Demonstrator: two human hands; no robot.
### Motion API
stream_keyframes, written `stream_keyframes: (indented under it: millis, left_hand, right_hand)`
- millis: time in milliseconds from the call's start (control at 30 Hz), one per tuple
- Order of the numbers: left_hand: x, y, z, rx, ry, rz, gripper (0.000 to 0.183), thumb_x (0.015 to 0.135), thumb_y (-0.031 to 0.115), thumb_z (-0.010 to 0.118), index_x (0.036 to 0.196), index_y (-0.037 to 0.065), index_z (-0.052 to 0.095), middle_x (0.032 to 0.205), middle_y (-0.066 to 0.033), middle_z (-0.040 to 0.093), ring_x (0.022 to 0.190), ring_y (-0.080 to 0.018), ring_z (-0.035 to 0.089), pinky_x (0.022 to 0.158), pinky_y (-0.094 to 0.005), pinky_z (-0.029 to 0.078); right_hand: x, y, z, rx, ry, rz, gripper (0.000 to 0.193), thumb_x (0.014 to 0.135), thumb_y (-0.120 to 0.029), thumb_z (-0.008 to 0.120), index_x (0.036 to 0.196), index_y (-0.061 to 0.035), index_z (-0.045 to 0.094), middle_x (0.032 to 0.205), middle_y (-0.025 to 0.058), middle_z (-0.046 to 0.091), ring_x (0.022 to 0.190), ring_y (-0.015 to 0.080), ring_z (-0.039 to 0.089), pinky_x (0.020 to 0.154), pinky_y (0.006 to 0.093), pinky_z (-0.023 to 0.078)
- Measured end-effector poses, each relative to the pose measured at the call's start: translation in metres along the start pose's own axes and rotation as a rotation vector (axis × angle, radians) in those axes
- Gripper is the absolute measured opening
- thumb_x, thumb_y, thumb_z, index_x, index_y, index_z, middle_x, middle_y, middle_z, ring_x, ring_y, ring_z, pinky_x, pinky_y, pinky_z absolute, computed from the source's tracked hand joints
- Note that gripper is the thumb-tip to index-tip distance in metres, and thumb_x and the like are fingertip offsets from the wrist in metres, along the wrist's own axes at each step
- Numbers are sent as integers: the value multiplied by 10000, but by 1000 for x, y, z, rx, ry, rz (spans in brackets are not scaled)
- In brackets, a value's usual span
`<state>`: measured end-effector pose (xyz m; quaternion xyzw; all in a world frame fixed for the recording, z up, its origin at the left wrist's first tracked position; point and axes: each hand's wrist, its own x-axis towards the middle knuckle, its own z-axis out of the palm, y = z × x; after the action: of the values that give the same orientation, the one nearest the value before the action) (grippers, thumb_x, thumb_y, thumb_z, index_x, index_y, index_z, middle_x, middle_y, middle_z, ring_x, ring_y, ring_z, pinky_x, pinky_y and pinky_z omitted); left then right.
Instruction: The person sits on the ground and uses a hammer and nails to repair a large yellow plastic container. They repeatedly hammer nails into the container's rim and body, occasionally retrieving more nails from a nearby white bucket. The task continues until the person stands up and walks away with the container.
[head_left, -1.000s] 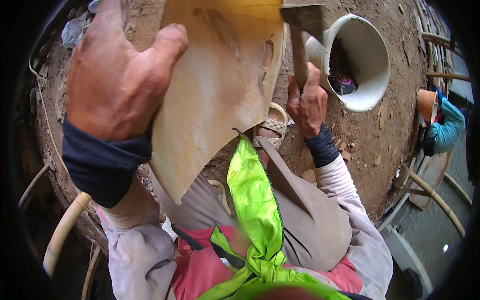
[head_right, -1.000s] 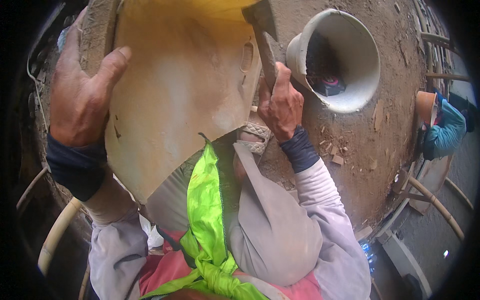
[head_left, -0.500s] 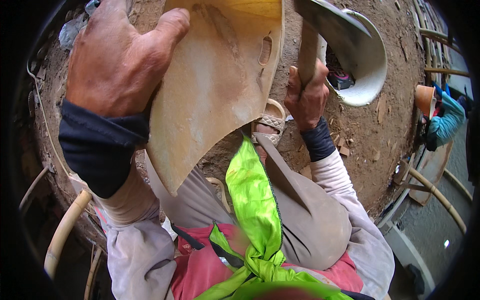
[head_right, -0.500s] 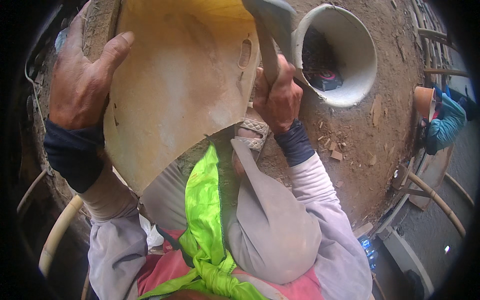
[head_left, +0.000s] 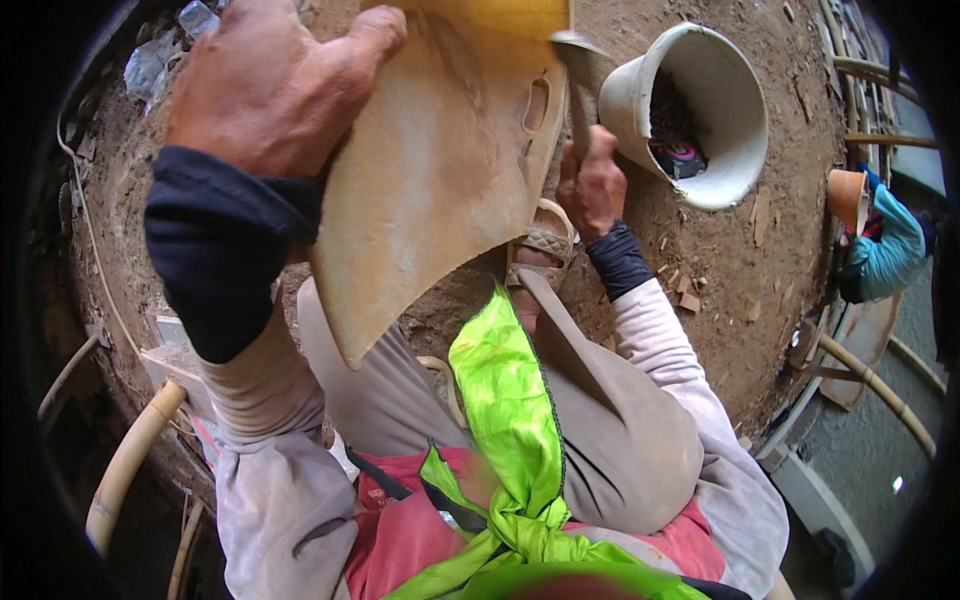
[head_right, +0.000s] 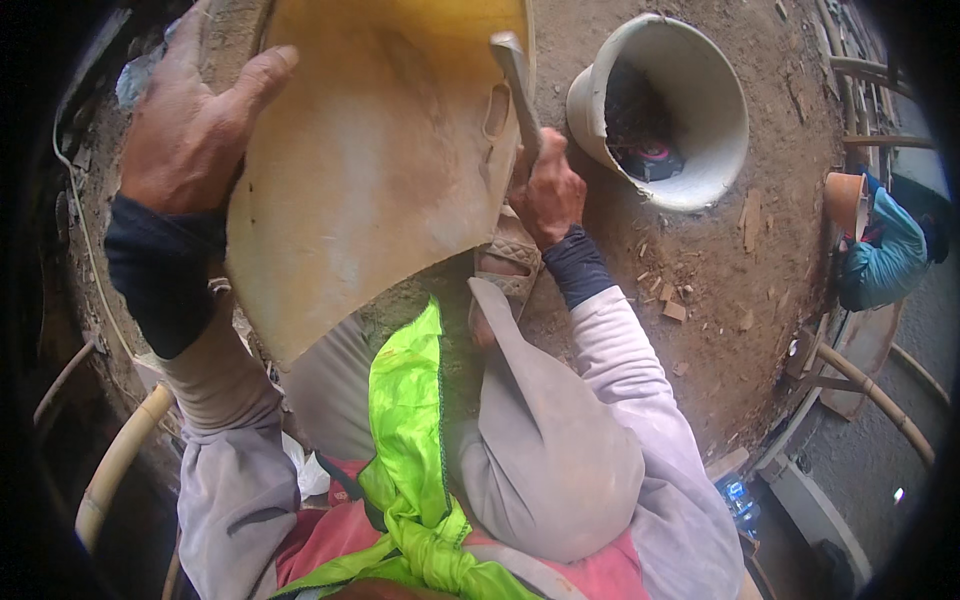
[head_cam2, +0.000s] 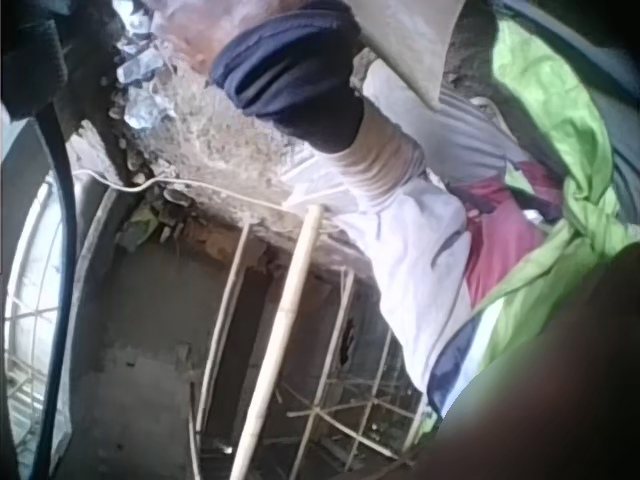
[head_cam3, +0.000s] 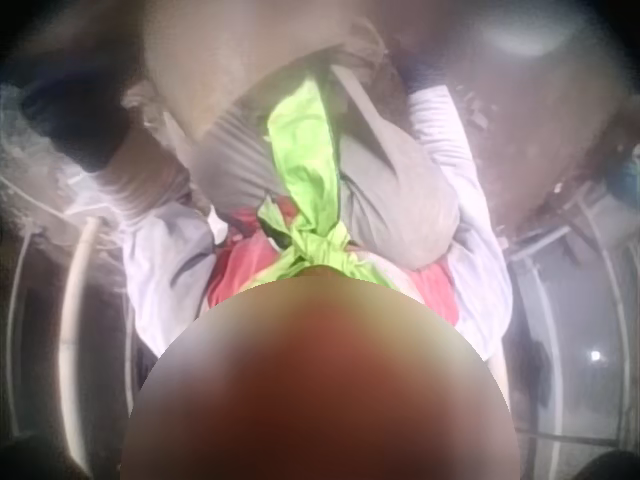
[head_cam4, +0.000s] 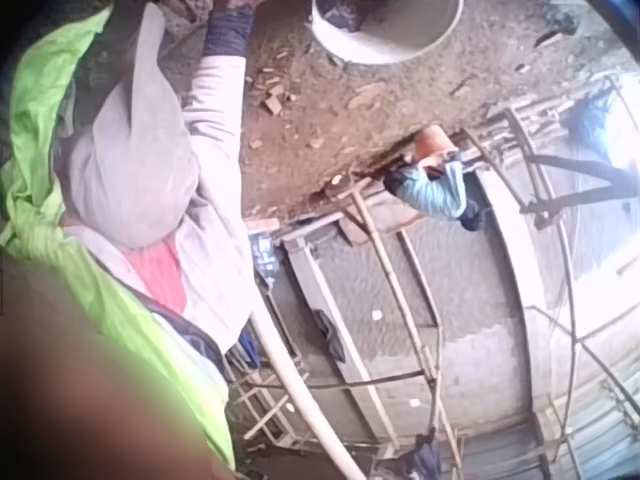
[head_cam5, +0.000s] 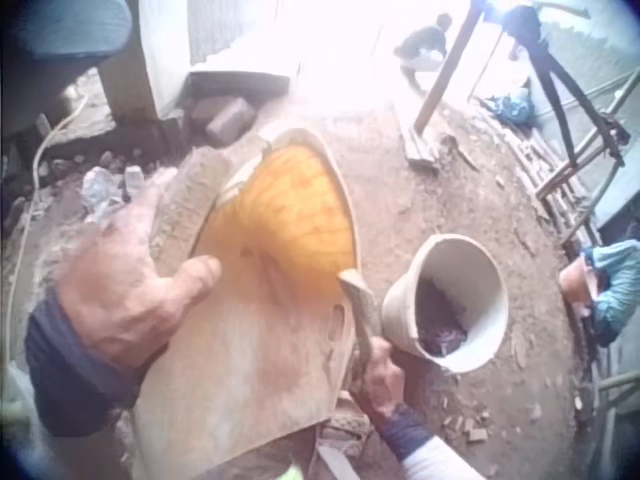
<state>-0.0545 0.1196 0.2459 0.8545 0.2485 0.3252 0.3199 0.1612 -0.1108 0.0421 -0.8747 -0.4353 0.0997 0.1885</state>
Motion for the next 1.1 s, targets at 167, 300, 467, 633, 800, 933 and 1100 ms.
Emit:
stream_keyframes:
  millis: [167,300,467,633,800,933,1100]
  left_hand:
    - [14,74,-22,107,-194,-189,789,875,236,708,1510,-95,376,1456,-333,527,1379,-401,526,1179,-394,401]
    - [-3,48,9,522,70,-100,784,877,240,690,1515,-86,372,1424,-338,553,1338,-408,565,1148,-407,443]
    - [13,80,-6,342,-152,-251,757,886,234,682,1511,-71,383,1425,-323,551,1333,-398,562,1145,-409,447]
    - [26,68,-34,-16,-179,-335,709,887,189,678,1495,-56,409,1357,-232,609,1279,-323,591,1114,-397,465]
    - [2,49,-30,357,-95,-102,714,871,191,718,1485,-47,441,1380,-222,606,1298,-308,582,1118,-392,448]
    - [-3,38,-31,350,-26,-82,708,868,160,725,1488,-36,446,1384,-220,605,1305,-309,578,1120,-386,440]
    - [-6,54,-24,287,-43,-129,721,874,136,708,1504,-52,412,1404,-244,587,1306,-330,579,1128,-391,443]
  right_hand:
    - [12,-1,0,-19,-134,86,353,944,-227,632,1165,-39,430,847,314,689,821,548,671,713,619,537]
    - [7,-47,-36,260,190,-75,418,927,-152,662,1249,-20,430,864,317,691,822,543,677,704,608,535]
    - [5,22,19,-45,-109,111,379,935,-221,648,1179,-28,433,864,365,670,832,574,661,742,638,529]
    - [13,-2,-6,171,-80,39,334,961,-246,639,1140,-33,455,852,374,662,862,579,647,742,631,529]
    - [20,-17,-37,365,-194,-12,342,966,-249,671,1111,-2,483,874,347,667,887,551,649,720,590,528]
    - [37,-63,-76,409,-142,-38,318,996,-248,658,1104,-1,489,896,310,682,838,524,679,668,556,549]
    - [39,-62,-53,219,239,-263,303,991,-209,650,1107,14,480,784,283,645,729,494,679,601,527,550]
